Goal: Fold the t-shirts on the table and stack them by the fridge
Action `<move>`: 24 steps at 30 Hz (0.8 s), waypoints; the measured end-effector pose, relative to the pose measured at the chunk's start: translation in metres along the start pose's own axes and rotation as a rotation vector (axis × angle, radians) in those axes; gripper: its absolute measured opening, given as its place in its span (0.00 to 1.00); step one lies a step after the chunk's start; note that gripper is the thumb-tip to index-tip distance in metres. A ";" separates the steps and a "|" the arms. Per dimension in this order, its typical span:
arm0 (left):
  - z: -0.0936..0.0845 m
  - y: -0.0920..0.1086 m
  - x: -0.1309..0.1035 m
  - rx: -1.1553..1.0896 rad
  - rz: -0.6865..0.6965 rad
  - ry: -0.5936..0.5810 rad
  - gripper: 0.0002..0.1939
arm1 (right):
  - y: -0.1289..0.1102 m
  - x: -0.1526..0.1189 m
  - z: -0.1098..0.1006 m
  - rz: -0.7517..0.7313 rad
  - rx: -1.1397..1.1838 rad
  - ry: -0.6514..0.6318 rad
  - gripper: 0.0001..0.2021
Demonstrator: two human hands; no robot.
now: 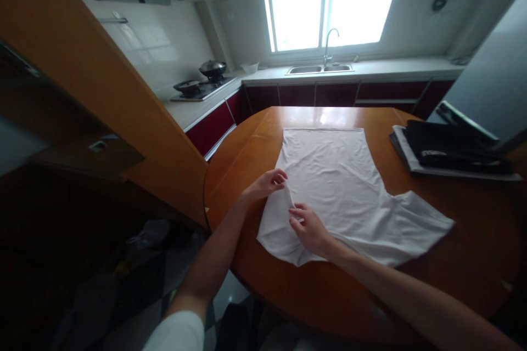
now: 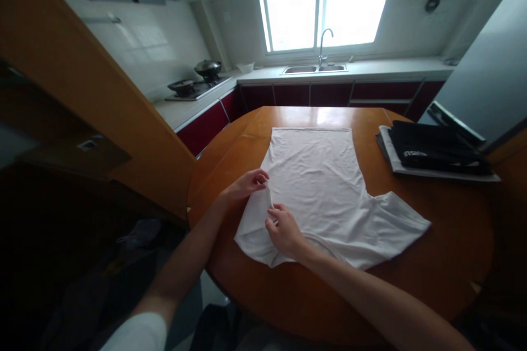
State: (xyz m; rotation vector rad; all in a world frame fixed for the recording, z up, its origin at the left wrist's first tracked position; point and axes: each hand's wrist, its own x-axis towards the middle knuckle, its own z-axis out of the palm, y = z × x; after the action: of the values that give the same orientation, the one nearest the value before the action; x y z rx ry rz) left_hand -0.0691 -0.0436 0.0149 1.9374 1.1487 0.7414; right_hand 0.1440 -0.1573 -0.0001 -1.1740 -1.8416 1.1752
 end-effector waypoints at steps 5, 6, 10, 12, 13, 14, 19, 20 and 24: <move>0.014 0.000 0.000 0.123 0.015 0.090 0.17 | -0.006 -0.006 -0.007 0.024 -0.128 -0.063 0.17; 0.015 0.004 0.000 0.186 0.050 0.118 0.16 | -0.009 -0.009 -0.010 0.005 -0.223 -0.065 0.18; 0.016 0.024 -0.007 0.371 0.189 0.212 0.12 | -0.019 -0.021 -0.021 -0.103 -0.655 -0.020 0.23; 0.021 0.029 -0.014 0.436 0.198 0.168 0.14 | -0.021 -0.026 -0.021 -0.170 -0.731 -0.051 0.24; 0.025 0.029 -0.018 0.473 0.199 0.124 0.15 | -0.021 -0.027 -0.020 -0.205 -0.736 -0.086 0.26; 0.029 0.027 -0.022 0.514 0.195 0.074 0.16 | -0.019 -0.028 -0.018 -0.230 -0.733 -0.129 0.28; 0.044 0.019 -0.036 0.677 0.135 -0.029 0.25 | -0.004 -0.033 -0.008 -0.225 -0.713 -0.269 0.38; 0.044 0.020 -0.037 0.685 0.138 -0.004 0.26 | -0.003 -0.034 -0.007 -0.224 -0.708 -0.271 0.39; 0.048 0.025 -0.040 0.676 0.159 0.047 0.26 | -0.006 -0.036 -0.011 -0.232 -0.679 -0.261 0.38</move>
State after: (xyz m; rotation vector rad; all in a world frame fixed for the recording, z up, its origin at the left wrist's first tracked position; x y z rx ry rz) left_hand -0.0378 -0.1019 0.0051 2.6020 1.4078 0.5135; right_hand 0.1653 -0.1878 0.0075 -1.1322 -2.6159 0.5968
